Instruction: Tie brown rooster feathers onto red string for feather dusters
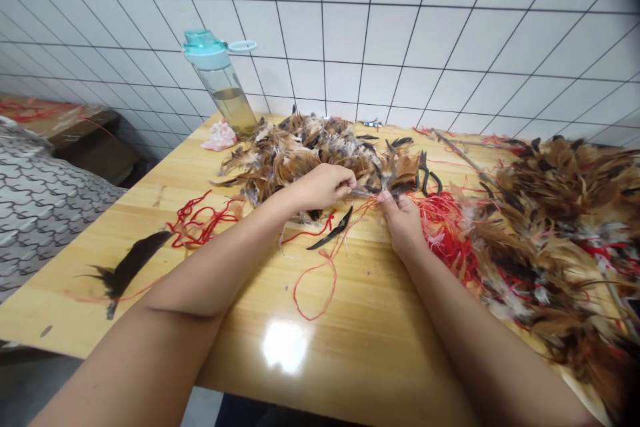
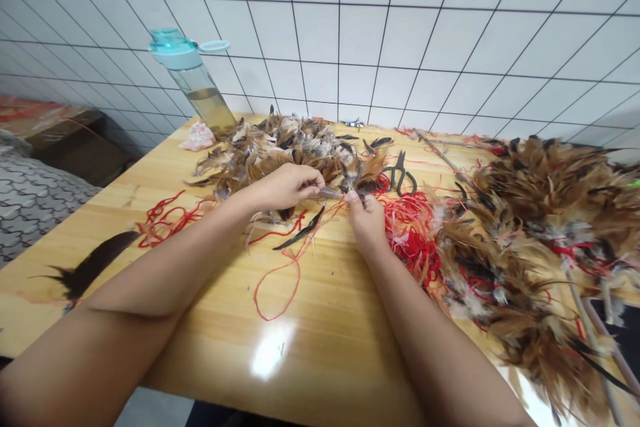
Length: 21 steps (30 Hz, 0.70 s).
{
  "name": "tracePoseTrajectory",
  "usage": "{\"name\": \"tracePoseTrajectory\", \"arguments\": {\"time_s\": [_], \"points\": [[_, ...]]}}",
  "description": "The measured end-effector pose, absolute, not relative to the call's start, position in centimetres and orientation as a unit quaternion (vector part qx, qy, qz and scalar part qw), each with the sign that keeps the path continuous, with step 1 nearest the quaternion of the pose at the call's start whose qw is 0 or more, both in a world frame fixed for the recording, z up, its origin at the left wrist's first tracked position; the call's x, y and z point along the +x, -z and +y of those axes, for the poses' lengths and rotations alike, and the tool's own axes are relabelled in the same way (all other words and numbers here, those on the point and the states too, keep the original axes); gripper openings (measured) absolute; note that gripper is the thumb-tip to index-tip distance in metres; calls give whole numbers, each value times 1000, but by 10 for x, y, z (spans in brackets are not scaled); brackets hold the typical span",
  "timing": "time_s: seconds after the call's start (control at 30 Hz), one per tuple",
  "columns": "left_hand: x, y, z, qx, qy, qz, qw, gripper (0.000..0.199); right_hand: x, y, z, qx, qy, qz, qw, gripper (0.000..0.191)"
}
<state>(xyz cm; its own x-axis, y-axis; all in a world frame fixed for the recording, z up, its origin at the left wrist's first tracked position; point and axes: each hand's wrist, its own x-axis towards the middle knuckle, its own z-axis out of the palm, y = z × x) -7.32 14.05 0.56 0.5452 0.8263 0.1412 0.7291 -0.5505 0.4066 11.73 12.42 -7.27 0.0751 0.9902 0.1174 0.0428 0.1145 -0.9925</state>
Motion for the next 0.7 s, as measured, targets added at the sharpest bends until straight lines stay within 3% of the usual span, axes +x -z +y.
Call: {"name": "tracePoseTrajectory", "arguments": {"time_s": [0.5, 0.7], "points": [[-63, -20, 125, 887, -101, 449, 24, 18, 119, 81, 126, -537, -347, -610, 468, 25], [-59, -19, 122, 883, -95, 458, -37, 21, 118, 80, 127, -519, -380, -610, 464, 25]]}}
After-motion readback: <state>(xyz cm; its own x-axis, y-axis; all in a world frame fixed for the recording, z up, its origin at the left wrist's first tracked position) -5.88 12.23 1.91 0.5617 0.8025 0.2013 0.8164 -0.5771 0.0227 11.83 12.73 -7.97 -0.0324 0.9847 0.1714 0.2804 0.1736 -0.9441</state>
